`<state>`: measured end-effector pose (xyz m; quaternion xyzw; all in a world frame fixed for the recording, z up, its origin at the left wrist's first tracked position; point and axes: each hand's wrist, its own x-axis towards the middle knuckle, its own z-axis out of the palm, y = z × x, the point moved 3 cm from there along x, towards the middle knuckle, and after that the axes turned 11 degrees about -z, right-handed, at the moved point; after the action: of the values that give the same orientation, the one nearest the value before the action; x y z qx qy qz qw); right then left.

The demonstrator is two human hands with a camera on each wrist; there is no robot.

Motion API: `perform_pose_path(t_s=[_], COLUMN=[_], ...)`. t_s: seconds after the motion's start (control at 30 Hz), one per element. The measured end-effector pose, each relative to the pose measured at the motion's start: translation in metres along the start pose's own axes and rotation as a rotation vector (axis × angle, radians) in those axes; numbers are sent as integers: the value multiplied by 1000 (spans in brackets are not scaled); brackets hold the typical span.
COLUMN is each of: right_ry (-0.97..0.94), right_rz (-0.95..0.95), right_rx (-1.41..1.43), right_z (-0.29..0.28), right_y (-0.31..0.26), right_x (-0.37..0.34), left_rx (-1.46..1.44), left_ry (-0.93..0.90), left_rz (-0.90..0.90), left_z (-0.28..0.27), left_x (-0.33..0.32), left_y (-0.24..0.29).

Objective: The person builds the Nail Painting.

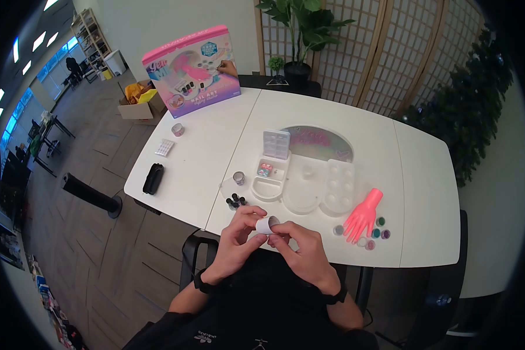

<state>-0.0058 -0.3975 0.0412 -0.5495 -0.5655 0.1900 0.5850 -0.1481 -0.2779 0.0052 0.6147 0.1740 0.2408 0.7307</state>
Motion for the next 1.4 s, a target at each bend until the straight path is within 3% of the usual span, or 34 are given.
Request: perform_pose_path(t_s=[0.23, 0.37, 0.5, 0.8, 0.93, 1.03, 1.13, 1.23, 1.4], right_ry=[32, 5, 22, 26, -8, 104, 111, -49, -33], right_rz=[35, 160, 160, 229, 308, 213, -45, -208, -276], right_rx=[58, 89, 113, 329, 351, 337, -219, -407, -512], right_z=[-2, -2, -2, -2, -7, -7, -15, -10, -7], right_y=[9, 12, 14, 20, 22, 25, 6, -13, -12], right_x=[-1, -2, -2, -7, -8, -9, -3, 3, 5], left_rx=[15, 104, 150, -22, 248, 458, 595, 699, 707], left_ry=[55, 88, 130, 86, 145, 187, 191, 181, 192], left_rz=[-23, -11, 66, 39, 85, 213, 253, 270, 308], left_z=[2, 1, 4, 16, 7, 7, 6, 9, 10], left_x=[1, 1, 3, 2, 3, 3, 4, 4, 2], left_y=[4, 3, 1, 5, 3, 20, 26, 32, 35])
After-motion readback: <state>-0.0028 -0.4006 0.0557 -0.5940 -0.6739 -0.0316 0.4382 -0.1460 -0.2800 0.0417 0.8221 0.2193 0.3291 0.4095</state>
